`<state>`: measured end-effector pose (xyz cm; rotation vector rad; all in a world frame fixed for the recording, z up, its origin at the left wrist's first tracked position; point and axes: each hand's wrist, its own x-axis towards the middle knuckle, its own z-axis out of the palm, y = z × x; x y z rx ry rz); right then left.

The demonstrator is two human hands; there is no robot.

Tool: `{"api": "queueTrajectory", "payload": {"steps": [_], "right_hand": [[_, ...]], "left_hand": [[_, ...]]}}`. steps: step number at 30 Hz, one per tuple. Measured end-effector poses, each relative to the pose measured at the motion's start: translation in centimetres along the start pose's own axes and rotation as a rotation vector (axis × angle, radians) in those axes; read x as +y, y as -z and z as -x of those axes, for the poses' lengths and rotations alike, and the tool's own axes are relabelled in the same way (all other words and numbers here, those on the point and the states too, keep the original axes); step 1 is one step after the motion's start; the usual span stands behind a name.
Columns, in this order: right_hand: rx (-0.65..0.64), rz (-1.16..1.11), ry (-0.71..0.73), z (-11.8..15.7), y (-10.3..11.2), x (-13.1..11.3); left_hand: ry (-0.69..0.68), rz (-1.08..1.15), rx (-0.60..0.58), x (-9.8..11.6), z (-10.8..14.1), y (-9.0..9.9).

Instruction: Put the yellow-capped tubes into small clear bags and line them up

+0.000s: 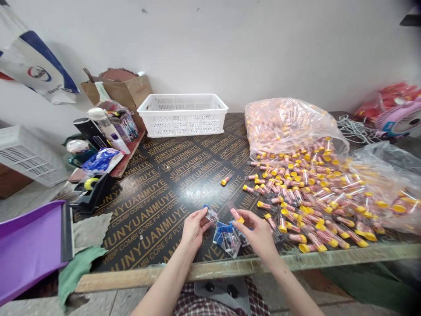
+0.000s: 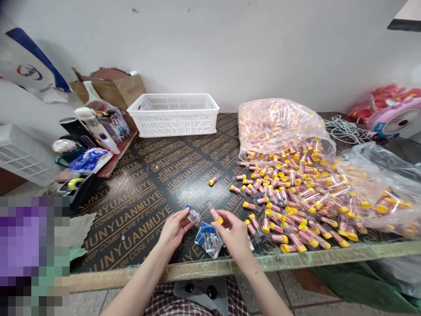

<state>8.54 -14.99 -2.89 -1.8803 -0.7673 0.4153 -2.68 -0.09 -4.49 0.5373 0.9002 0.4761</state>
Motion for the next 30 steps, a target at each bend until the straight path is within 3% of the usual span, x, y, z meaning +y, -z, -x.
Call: {"api": "queueTrajectory", "payload": {"steps": [4,10,17,22,27,30], "right_hand": [[0.129,0.044,0.086,2.2,-1.8,-0.8],[0.104,0.172,0.219,3.0,-3.2,0.1],[0.011,0.081,0.219,3.0,-3.7,0.1],[-0.133,-0.242,0.199,2.5,-3.3,-0.2],[0.004,-0.063,0.339,1.7,-2.3,-0.5],[-0.078,-0.064,0.408,1.3,-1.9,-0.8]], "left_hand": [[-0.026,0.071,0.078,0.3,-0.3,0.3],[-0.027,0.067,0.089,0.3,0.2,0.2],[-0.21,-0.07,-0.075,-0.4,1.4,-1.0],[-0.129,-0.056,-0.119,0.3,1.8,-1.1],[-0.023,-0.23,-0.313,1.0,2.8,-0.9],[-0.005,-0.29,-0.35,1.1,3.4,-1.0]]}}
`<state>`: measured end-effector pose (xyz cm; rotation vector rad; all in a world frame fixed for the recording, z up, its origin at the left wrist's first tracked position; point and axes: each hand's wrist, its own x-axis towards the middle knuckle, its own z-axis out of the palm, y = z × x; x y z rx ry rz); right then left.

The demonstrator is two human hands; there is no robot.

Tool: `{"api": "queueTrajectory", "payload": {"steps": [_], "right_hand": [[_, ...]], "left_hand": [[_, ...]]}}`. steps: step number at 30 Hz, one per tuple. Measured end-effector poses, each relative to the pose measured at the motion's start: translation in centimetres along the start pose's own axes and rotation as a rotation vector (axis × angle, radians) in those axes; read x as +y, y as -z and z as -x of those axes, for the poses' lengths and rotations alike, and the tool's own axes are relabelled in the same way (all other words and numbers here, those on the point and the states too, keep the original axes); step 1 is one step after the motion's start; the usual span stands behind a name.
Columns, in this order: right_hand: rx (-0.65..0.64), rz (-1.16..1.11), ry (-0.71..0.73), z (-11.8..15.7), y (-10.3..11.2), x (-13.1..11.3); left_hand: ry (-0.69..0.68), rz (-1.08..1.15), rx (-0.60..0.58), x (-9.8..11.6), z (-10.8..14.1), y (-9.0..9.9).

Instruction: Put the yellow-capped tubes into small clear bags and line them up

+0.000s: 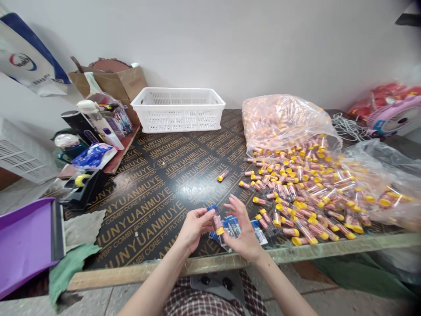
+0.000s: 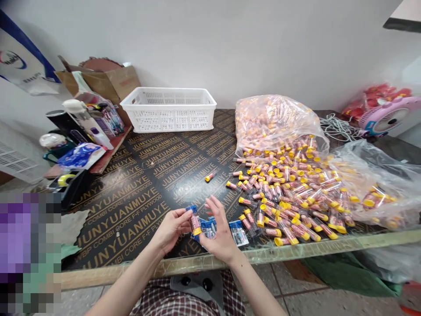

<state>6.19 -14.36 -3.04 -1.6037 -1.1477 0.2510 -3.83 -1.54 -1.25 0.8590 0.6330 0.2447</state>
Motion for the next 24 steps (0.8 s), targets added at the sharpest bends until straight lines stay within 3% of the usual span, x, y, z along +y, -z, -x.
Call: {"api": "queueTrajectory", "payload": {"steps": [3,6,24], "right_hand": [[-0.143,-0.107,0.019,-0.2,0.16,-0.06],[-0.193,-0.206,0.017,-0.13,0.14,0.13],[-0.157,-0.318,-0.007,0.19,-0.5,0.15]], "left_hand": [[0.026,-0.037,-0.052,-0.02,0.4,-0.4],[0.034,-0.041,-0.065,-0.29,0.66,-0.67],[0.046,-0.022,-0.033,-0.97,1.03,-0.63]]}}
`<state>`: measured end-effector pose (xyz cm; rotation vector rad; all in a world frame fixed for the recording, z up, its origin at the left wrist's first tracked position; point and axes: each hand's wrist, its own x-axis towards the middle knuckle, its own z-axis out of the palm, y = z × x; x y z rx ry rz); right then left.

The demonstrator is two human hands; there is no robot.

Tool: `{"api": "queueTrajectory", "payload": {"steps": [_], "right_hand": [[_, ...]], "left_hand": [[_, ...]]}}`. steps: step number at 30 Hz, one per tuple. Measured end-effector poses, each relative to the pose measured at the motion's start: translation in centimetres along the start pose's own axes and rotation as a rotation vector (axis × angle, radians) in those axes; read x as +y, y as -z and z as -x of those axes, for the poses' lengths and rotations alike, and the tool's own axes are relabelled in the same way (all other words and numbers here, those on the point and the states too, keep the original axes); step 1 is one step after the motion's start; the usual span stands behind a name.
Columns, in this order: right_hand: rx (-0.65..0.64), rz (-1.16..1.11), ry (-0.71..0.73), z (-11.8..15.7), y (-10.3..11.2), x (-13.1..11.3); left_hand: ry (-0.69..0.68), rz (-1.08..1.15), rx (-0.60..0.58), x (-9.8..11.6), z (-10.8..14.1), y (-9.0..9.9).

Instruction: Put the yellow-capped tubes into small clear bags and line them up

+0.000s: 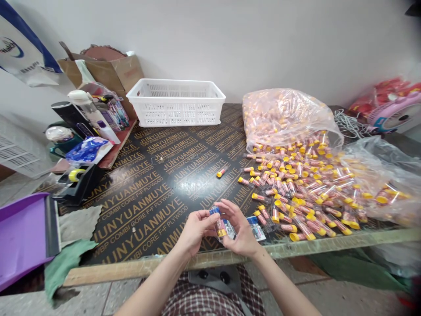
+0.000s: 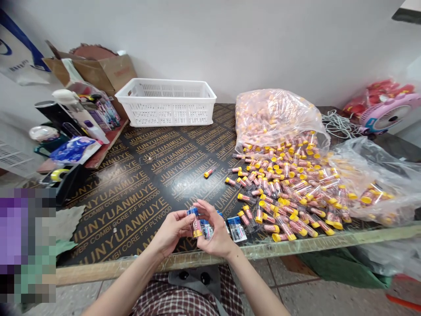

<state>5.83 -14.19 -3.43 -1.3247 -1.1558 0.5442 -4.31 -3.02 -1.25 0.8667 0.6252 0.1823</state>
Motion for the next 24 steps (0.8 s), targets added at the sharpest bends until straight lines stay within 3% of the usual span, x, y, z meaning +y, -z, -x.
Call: {"api": "queueTrajectory", "payload": {"steps": [4,6,9,10,12,14,16,18,21,24], "right_hand": [[-0.094,0.07,0.005,-0.9,1.0,0.4],[-0.12,0.252,0.017,-2.7,2.3,1.2],[-0.059,0.8,-0.024,-6.9,4.9,3.6],[-0.094,1.006,-0.057,-8.5,5.7,4.5],[-0.139,1.087,-0.07,-11.2,6.9,6.3],[-0.196,1.106,-0.058,-13.0,7.4,7.7],[-0.243,1.113,-0.04,-13.8,7.3,8.4],[-0.263,1.111,-0.027,-13.6,6.7,8.5],[-0.226,1.088,-0.02,-11.9,5.6,7.5],[-0.12,1.054,-0.031,-8.9,4.8,5.8]], "left_hand": [[-0.036,-0.065,0.026,0.6,-1.0,1.1],[-0.121,-0.223,0.135,1.5,-2.3,2.6],[-0.287,-0.764,0.457,3.2,-4.6,5.3],[-0.308,-0.984,0.534,3.7,-5.2,6.0],[-0.308,-1.368,0.623,4.3,-5.7,6.7],[-0.336,-1.593,0.66,4.2,-5.4,6.3],[-0.423,-1.669,0.626,3.2,-4.7,4.9],[-0.481,-1.654,0.463,1.6,-4.1,3.2],[-0.426,-1.587,0.206,-1.1,-4.0,1.2],[-0.363,-1.531,0.155,-2.8,-4.5,0.6]]}}
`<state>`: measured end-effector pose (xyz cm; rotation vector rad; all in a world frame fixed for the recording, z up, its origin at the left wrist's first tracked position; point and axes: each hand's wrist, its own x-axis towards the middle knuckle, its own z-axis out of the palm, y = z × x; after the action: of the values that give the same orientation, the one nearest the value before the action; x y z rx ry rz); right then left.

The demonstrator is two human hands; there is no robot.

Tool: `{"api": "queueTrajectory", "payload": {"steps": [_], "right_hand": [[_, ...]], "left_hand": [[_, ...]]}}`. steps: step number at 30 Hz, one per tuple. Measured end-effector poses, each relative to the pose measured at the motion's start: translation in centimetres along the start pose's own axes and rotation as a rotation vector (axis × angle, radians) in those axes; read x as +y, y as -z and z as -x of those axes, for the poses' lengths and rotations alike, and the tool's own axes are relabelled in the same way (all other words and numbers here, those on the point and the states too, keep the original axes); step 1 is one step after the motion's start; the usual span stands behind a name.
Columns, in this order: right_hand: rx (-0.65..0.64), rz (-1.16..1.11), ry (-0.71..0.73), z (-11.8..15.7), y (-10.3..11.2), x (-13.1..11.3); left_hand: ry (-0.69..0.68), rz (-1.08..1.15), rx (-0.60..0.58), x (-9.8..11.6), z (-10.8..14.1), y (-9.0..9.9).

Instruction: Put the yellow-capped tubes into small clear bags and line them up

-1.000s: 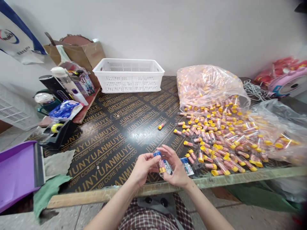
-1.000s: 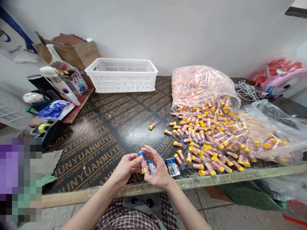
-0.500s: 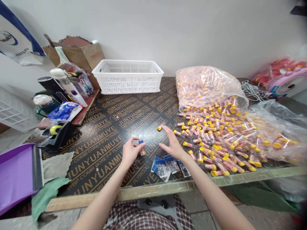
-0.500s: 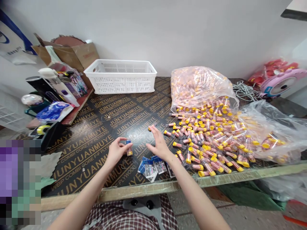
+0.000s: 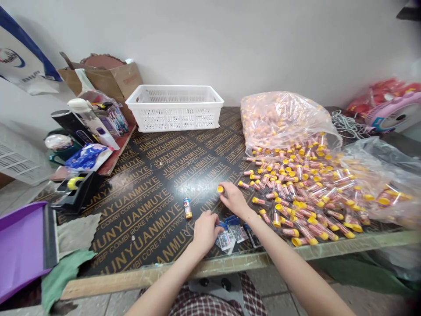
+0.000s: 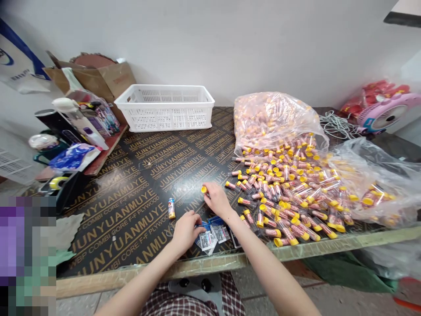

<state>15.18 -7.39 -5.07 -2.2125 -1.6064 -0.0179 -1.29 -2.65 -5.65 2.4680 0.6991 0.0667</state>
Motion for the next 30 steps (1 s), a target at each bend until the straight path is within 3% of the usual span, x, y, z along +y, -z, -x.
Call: {"api": "queueTrajectory", "payload": {"steps": [5,10,13,16,22,26,30], "right_hand": [[0.201,-0.354,-0.137,5.5,1.7,-1.8],[0.252,-0.729,-0.392,9.1,1.6,-2.8],[0.304,-0.855,-0.458,10.3,1.2,-3.4],[0.372,-0.887,-0.518,10.9,1.3,-4.1],[0.494,-0.897,-0.548,11.1,1.6,-5.8],[0.482,-0.951,-0.503,11.3,1.3,-6.6],[0.479,-0.918,-0.467,11.6,1.2,-7.2]], "left_hand": [[-0.007,0.087,-0.005,-0.6,0.1,-0.3],[-0.008,0.024,-0.003,-0.6,1.1,0.1],[-0.025,0.069,0.082,-0.5,1.8,0.0],[0.012,0.356,0.194,-0.7,2.0,0.2],[0.412,1.361,0.205,-1.6,1.1,2.2],[0.499,1.564,0.215,-1.9,0.7,3.5],[0.532,1.652,0.234,-2.2,0.5,3.6]]}}
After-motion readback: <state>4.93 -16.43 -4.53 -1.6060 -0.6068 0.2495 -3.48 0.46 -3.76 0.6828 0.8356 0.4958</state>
